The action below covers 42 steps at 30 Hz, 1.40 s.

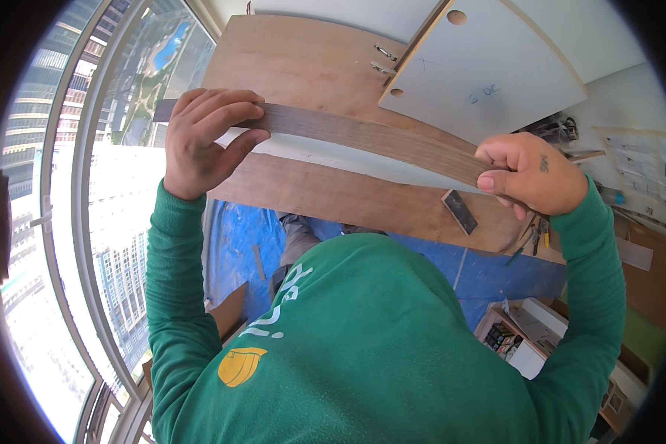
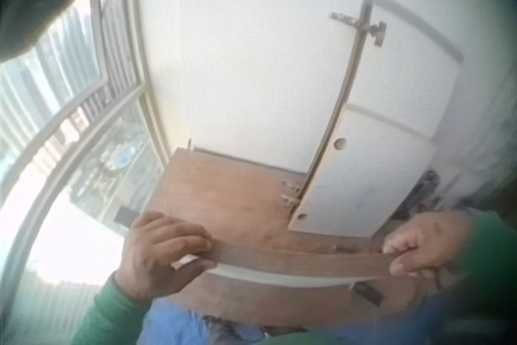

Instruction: The person repeatedly picks up a thin curved wooden strip and aligns it along the edge of a white board panel. They adjust the strip's position multiple times, checking the fit against the board's edge and then placing it back down on the workbench.

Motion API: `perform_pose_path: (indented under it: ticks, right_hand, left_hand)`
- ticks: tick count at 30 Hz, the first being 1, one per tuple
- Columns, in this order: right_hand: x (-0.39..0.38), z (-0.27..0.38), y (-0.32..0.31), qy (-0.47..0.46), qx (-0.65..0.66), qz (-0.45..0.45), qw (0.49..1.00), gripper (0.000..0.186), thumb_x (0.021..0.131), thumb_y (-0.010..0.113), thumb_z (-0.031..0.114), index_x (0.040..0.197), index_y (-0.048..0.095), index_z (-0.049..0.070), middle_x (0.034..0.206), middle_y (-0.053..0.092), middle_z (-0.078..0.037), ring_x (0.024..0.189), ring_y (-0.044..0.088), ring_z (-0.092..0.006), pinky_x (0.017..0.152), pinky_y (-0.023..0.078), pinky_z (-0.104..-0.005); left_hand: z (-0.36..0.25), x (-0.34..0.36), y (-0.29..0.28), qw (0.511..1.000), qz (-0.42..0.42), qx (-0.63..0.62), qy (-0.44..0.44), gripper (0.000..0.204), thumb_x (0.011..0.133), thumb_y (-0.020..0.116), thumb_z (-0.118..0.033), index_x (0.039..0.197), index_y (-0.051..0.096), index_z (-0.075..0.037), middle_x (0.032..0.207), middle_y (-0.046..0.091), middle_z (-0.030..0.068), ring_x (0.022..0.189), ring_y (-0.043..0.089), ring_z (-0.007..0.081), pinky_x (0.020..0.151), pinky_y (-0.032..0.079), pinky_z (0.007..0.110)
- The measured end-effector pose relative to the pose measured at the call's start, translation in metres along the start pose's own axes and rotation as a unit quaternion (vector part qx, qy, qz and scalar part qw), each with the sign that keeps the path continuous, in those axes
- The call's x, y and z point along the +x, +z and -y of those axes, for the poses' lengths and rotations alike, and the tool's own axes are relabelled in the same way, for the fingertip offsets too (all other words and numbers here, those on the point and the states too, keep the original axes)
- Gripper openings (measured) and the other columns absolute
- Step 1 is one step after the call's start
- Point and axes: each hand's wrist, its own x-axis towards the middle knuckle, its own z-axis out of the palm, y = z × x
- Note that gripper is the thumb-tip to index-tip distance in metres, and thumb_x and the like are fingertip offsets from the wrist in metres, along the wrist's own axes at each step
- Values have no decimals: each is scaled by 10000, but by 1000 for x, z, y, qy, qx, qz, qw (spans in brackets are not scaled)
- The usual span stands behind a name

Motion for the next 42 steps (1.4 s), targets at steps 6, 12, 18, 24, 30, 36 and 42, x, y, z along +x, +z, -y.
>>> perform_pose_path:
  ticks: [6, 12, 18, 24, 30, 36, 42]
  right_hand:
    - [9, -3, 4, 11, 25, 7, 1000, 180, 960, 643, 151, 985, 627, -27, 648, 554, -2, 481, 501, -65, 458, 444, -236]
    - [14, -6, 5, 14, 35, -1, 999, 196, 959, 648, 154, 1010, 638, -35, 654, 557, -1, 479, 499, -69, 457, 441, -237]
    - [20, -16, 5, -1, 22, 3, 1000, 215, 965, 655, 180, 995, 635, -32, 651, 556, -8, 473, 506, -74, 457, 443, -249]
    - [24, -23, 8, 3, 18, 11, 1000, 228, 972, 651, 200, 972, 629, -27, 654, 553, -7, 473, 517, -77, 453, 448, -255]
    - [31, -25, 14, 3, 5, 4, 1000, 222, 978, 650, 194, 961, 628, -26, 662, 550, -3, 481, 527, -73, 445, 461, -256]
    - [33, -30, 14, 6, 24, 5, 1000, 231, 975, 668, 196, 963, 631, -32, 661, 552, 1, 481, 533, -75, 440, 462, -253]
    - [34, -34, 14, -7, 40, 0, 999, 218, 977, 671, 187, 950, 631, -25, 657, 559, -3, 472, 535, -80, 438, 463, -255]
  left_hand:
    - [2, 1, 1, 1000, 2, 15, 11, 299, 747, 887, -215, 976, 716, -127, 1030, 773, 11, 950, 733, 210, 859, 492, 367]
    - [3, 1, 2, 1000, 1, 20, 16, 295, 753, 886, -219, 974, 716, -122, 1029, 776, 12, 963, 734, 209, 862, 494, 369]
    - [1, 2, 1, 1000, 5, 15, 12, 293, 736, 895, -205, 961, 730, -115, 1035, 780, 26, 977, 739, 216, 863, 499, 371]
    - [2, 0, 3, 1000, 7, 16, 17, 300, 738, 895, -208, 976, 736, -117, 1040, 781, 32, 978, 743, 218, 872, 499, 377]
    - [-2, 1, 2, 1000, 4, 21, 17, 286, 736, 878, -167, 959, 705, -127, 1041, 769, -1, 933, 725, 208, 856, 490, 372]
    - [-40, 21, 10, 999, 32, 12, 26, 251, 761, 848, -128, 958, 693, -120, 1147, 753, 29, 1013, 720, 237, 928, 485, 405]
    - [-42, 25, 37, 997, 26, -47, 58, 232, 750, 854, -123, 922, 701, -141, 1085, 752, 16, 937, 709, 233, 866, 495, 381]
